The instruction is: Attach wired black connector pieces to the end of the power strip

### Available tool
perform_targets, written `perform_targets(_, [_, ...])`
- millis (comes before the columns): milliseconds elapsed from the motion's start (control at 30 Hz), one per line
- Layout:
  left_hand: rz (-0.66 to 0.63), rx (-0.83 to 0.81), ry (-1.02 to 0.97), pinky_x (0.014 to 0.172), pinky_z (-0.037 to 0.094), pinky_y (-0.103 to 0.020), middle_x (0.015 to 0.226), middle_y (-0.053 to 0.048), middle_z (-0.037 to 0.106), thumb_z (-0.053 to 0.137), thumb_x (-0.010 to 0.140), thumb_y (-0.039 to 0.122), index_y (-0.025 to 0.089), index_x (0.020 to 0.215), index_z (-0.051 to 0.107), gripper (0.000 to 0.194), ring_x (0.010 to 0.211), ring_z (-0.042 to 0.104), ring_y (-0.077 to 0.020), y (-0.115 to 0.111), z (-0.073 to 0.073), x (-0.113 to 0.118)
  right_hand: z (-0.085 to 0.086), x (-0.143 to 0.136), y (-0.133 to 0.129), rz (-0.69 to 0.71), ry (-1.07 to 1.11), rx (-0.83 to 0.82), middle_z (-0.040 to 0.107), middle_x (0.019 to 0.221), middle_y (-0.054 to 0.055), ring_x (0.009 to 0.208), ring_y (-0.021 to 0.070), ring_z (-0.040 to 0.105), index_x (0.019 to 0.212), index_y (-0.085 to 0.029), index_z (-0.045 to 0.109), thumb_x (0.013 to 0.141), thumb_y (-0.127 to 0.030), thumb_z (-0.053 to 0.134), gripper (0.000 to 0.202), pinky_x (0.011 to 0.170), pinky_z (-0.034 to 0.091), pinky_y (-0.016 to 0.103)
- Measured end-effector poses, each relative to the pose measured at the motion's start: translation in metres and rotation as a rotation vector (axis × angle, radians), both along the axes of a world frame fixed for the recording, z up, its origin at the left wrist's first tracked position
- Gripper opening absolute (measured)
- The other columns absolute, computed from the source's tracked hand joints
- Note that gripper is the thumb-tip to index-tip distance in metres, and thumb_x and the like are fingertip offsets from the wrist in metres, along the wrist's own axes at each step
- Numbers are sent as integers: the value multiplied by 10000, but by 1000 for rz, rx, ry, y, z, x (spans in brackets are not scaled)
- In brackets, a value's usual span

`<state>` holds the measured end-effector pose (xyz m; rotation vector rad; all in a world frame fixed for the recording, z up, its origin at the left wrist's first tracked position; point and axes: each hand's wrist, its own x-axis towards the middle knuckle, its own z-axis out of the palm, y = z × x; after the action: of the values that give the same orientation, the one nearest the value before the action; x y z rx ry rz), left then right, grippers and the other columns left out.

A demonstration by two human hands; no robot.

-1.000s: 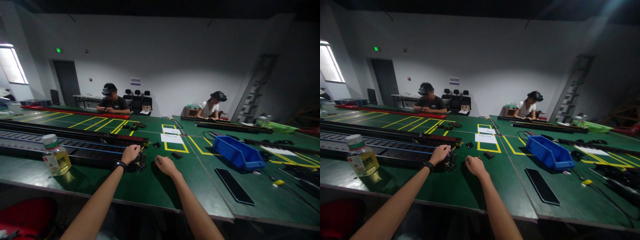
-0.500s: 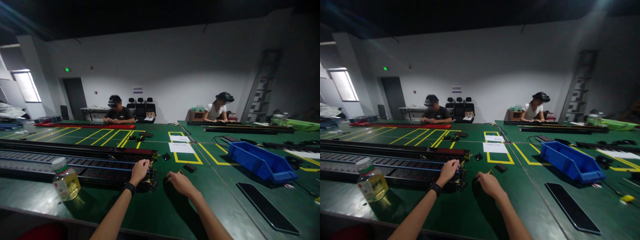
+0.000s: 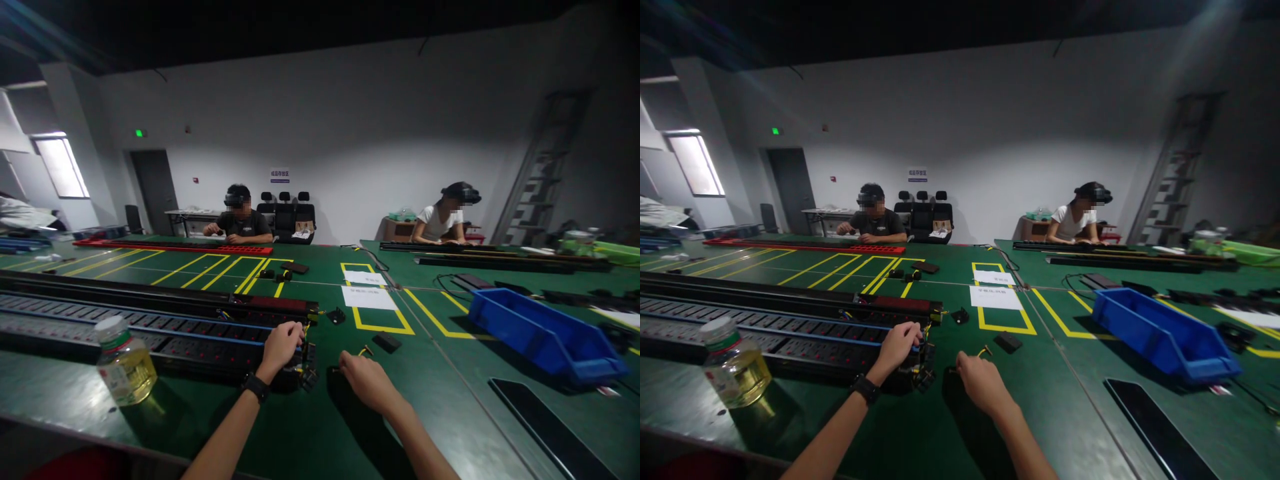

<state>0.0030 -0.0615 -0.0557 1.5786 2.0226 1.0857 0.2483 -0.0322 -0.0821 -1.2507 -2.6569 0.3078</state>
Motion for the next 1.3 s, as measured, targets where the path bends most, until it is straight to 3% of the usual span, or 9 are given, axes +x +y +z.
perform_targets(267, [-28, 86, -43, 700, 436, -288, 697, -31, 710, 395, 959, 512, 209, 729, 651, 459, 713, 666, -202, -1, -1, -2, 6, -15, -9, 0, 145, -30, 752, 1012, 49, 876, 211, 703, 1072, -250, 587, 1024, -220, 415, 181, 665, 349, 268])
perform_targets(367, [-27, 112, -66, 681, 436, -295, 680, -35, 691, 390, 960, 532, 212, 708, 631, 473, 698, 651, -202, -4, 0, 0, -9, -19, -4, -73, 337, -84, 727, 905, 30, 786, 199, 671, 1012, -260, 580, 1019, -267, 409, 172, 646, 352, 264])
perform_targets(467, [-48, 104, -15, 683, 438, -309, 679, -39, 683, 366, 976, 532, 224, 720, 629, 479, 699, 644, -207, -7, 4, 2, -31, -26, 3, -93, 675, -213, 627, 737, 12, 670, 186, 591, 918, -246, 558, 1025, -448, 398, 279, 614, 381, 262])
perform_targets(600, [-98, 83, 186, 787, 456, -348, 807, -77, 733, 392, 973, 482, 247, 740, 658, 425, 847, 660, -248, -12, 24, 2, -47, -39, 10, -85, 954, -408, 538, 681, -12, 600, 167, 517, 843, -237, 524, 962, -623, 444, 412, 549, 405, 256])
perform_targets(700, [-285, 35, 226, 812, 473, -328, 937, -64, 764, 523, 923, 435, 274, 905, 724, 258, 922, 679, -249, -8, 47, -1, -38, -50, 16, -70, 924, -498, 527, 669, -27, 558, 151, 480, 853, -240, 511, 954, -631, 458, 408, 498, 366, 240])
perform_targets(800, [-371, 15, 265, 787, 478, -306, 1021, -38, 769, 604, 880, 416, 303, 1075, 732, 260, 911, 695, -237, 5, 63, -5, -17, -62, 29, -8, 854, -360, 561, 705, -18, 628, 152, 507, 856, -228, 527, 989, -561, 448, 367, 577, 372, 245])
perform_targets(967, [-388, -8, 395, 707, 443, -290, 920, -27, 772, 596, 881, 394, 297, 912, 761, 194, 830, 690, -228, 36, 70, -12, 7, -84, 57, 55, 772, -226, 540, 675, -35, 616, 141, 452, 876, -214, 545, 1004, -491, 454, 319, 587, 305, 244])
perform_targets(1133, [-415, -115, 387, 675, 425, -272, 862, -27, 781, 599, 866, 360, 275, 855, 764, 186, 780, 692, -219, 59, 64, -27, 1, -93, 74, 33, 734, -190, 604, 718, -12, 639, 152, 513, 909, -220, 573, 1005, -406, 430, 254, 593, 314, 243])
perform_targets(1300, [-310, -211, 448, 711, 442, -275, 906, -49, 789, 645, 824, 336, 267, 866, 769, 148, 845, 712, -238, 69, 58, -37, -20, -92, 74, -90, 767, -160, 654, 755, 11, 666, 185, 588, 1123, -213, 606, 977, -312, 422, 255, 630, 376, 262])
